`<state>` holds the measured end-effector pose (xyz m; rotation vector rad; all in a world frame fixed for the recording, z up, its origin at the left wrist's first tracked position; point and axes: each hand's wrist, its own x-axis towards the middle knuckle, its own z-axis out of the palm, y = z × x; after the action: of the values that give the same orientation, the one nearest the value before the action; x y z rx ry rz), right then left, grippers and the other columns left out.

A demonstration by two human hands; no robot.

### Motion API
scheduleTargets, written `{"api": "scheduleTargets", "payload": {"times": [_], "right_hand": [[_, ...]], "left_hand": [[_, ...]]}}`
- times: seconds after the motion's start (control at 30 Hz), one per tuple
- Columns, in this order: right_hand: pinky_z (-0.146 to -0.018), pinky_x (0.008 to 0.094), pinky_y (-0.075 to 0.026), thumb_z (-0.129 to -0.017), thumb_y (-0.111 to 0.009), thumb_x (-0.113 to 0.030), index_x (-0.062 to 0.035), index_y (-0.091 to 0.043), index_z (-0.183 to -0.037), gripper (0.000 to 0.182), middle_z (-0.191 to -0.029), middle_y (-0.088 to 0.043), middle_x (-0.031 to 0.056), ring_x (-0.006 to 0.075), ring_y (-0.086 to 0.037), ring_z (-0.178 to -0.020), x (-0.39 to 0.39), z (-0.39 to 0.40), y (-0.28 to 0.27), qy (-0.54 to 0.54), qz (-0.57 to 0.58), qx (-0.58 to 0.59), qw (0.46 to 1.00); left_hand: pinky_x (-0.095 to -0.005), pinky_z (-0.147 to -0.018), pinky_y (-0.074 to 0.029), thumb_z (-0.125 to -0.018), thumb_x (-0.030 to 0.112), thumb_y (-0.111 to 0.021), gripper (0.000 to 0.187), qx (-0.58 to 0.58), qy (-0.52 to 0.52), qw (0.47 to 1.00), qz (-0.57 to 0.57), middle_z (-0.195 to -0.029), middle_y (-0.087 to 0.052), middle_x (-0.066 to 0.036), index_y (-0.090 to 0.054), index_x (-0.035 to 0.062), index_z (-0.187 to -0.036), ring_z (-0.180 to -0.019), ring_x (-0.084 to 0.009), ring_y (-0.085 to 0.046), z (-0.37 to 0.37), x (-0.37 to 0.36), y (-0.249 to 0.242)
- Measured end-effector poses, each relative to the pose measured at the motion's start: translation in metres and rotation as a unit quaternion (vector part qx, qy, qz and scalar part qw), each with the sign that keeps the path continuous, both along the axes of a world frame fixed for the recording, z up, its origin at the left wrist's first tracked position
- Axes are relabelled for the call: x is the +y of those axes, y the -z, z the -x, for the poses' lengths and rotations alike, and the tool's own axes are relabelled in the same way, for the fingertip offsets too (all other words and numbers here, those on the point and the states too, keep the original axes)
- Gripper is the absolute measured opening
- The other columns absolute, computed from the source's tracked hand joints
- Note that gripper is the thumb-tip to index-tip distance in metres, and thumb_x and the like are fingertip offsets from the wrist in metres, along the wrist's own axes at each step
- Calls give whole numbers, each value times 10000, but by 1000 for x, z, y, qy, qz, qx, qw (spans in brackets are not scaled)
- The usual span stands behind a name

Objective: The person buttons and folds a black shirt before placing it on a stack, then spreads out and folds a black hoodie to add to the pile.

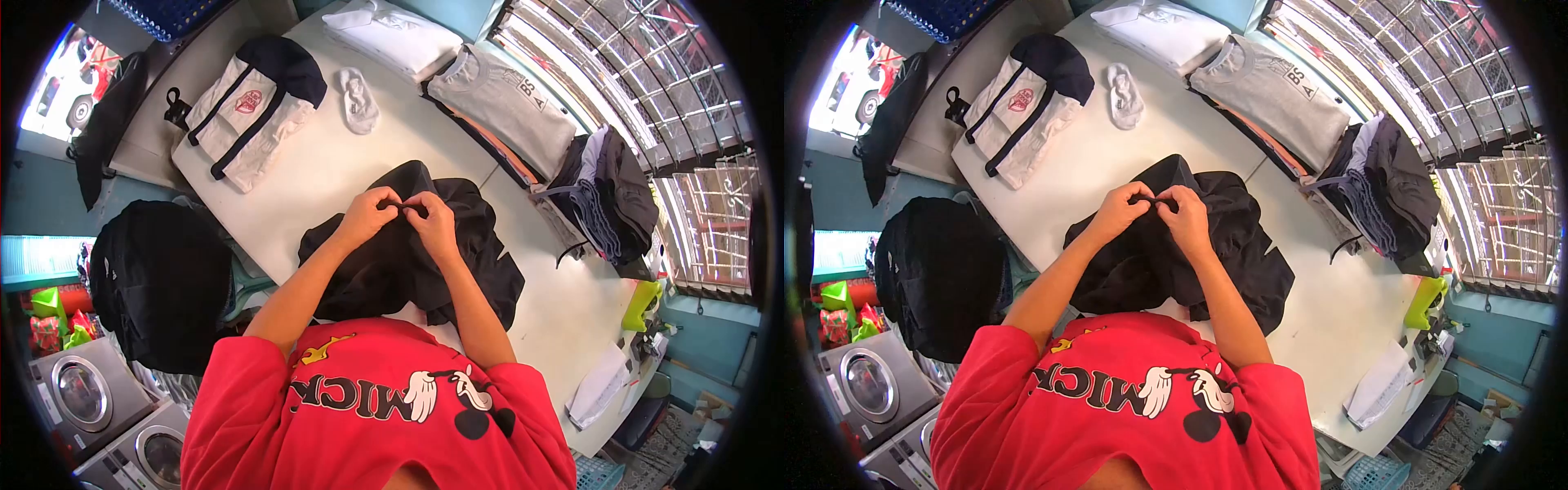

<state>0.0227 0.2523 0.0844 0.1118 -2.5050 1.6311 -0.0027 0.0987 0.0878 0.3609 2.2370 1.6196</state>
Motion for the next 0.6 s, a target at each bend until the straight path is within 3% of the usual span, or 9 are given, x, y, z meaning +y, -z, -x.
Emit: {"api": "scheduleTargets", "payload": {"times": [0.07, 0.27, 0.47, 0.6], "right_hand": [[-667, 318, -433, -659, -600, -34, 3, -554, -764, 120, -762, -566, 116, 270, -550, -737, -2, -1, -2, 6, 7, 5, 1000], [-686, 307, -430, -664, -605, -19, -12, -550, -769, 119, -761, -563, 99, 247, -547, -754, -3, -4, -4, 27, -19, 23, 999], [-691, 313, -429, -667, -598, -2, -18, -547, -774, 119, -770, -563, 93, 250, -542, -765, -1, -7, -2, 23, -42, 50, 998], [-707, 309, -438, -695, -590, -9, -20, -544, -781, 99, -808, -578, 95, 242, -558, -779, 1, -6, 6, -8, -7, 46, 999]], "left_hand": [[-211, -690, -382, -730, 1, -499, 234, -7, -35, 994, -106, -784, -521, -10, -503, 25, -963, -745, -72, -471, -1, 3, 5], [-219, -723, -390, -712, -7, -517, 408, -109, -87, 976, -169, -817, -558, -52, -404, 26, -1103, -763, -98, -496, -3, 7, 2], [-226, -714, -384, -702, -15, -531, 371, -172, -141, 960, -169, -831, -542, -38, -417, 39, -1051, -775, -88, -485, -6, 10, 2], [-236, -693, -399, -691, 18, -553, 335, -113, -149, 974, -131, -807, -531, -34, -423, 45, -999, -752, -98, -488, -12, 12, 26]]}}
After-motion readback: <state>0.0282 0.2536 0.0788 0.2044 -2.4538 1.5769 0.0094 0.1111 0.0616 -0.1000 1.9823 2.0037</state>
